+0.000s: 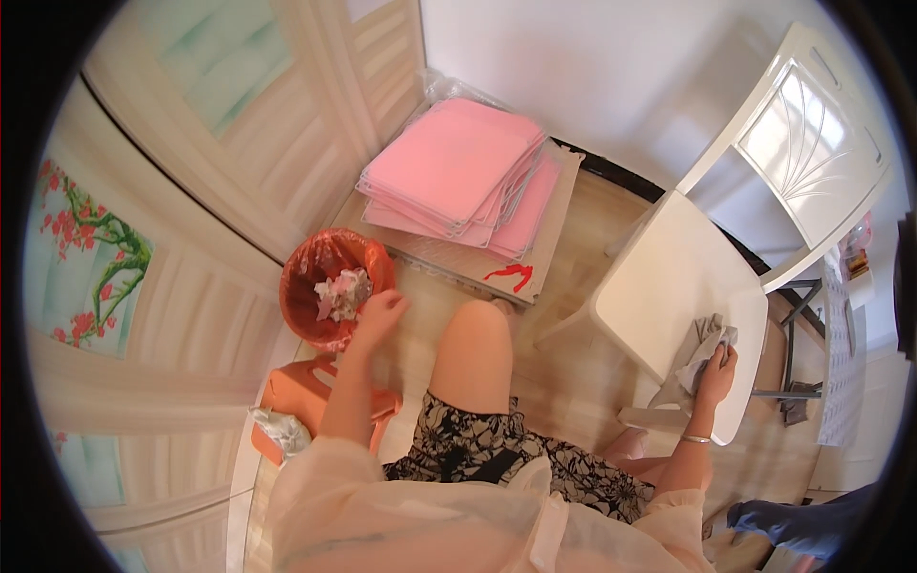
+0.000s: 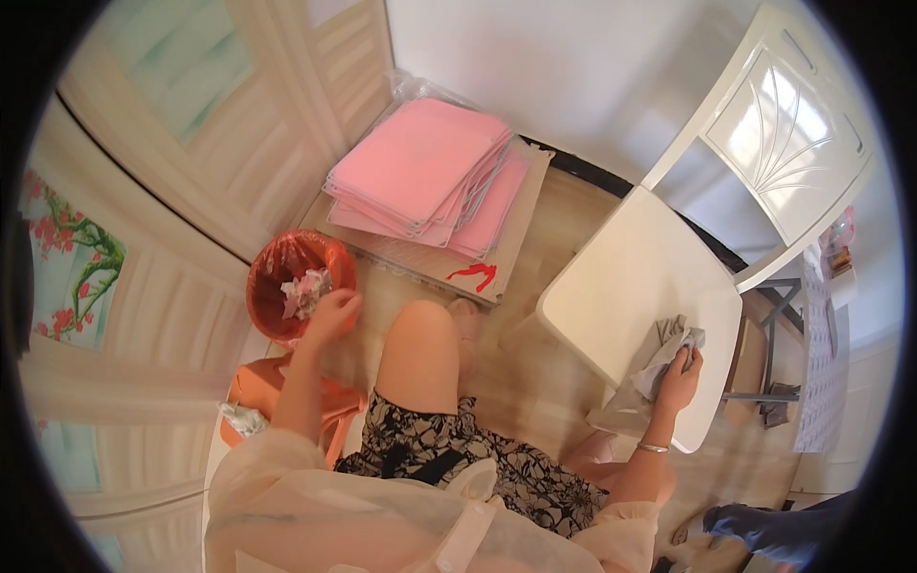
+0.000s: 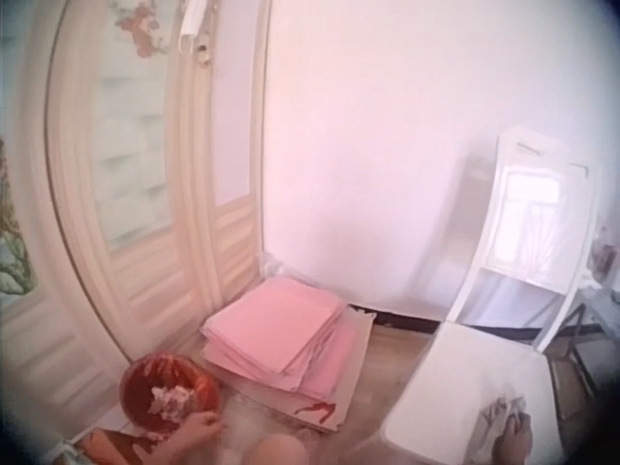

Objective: Cleaning and wiping down small plastic stools and a chair with a cloth, and preparing pink plastic trays.

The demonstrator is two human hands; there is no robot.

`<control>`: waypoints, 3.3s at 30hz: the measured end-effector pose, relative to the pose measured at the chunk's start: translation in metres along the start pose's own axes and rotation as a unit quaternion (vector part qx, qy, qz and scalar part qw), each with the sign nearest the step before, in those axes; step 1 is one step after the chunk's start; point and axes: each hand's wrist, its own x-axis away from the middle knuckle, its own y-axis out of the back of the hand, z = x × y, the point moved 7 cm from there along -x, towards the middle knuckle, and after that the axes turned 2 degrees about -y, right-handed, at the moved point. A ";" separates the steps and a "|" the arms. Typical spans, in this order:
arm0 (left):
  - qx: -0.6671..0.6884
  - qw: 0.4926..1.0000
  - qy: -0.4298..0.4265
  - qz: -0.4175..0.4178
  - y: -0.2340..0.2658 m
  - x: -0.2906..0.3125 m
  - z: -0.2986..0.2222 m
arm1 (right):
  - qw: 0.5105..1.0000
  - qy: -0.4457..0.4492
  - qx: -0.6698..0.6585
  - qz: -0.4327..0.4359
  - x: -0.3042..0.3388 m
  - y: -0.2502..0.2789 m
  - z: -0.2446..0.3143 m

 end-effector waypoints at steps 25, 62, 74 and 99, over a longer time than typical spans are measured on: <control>0.556 0.752 0.322 -0.147 -0.164 -0.218 0.025 | 0.978 0.185 0.036 0.093 0.040 -0.054 0.124; 0.682 0.720 0.013 -0.127 -0.015 -0.011 -0.070 | 0.971 0.221 -0.043 0.081 0.030 -0.052 0.120; 0.609 0.764 0.056 -0.206 0.058 0.201 -0.020 | 0.977 0.199 0.030 0.071 0.023 -0.051 0.103; -0.220 0.786 0.539 0.209 0.115 0.303 0.131 | 0.982 0.171 0.017 0.074 0.026 -0.057 0.108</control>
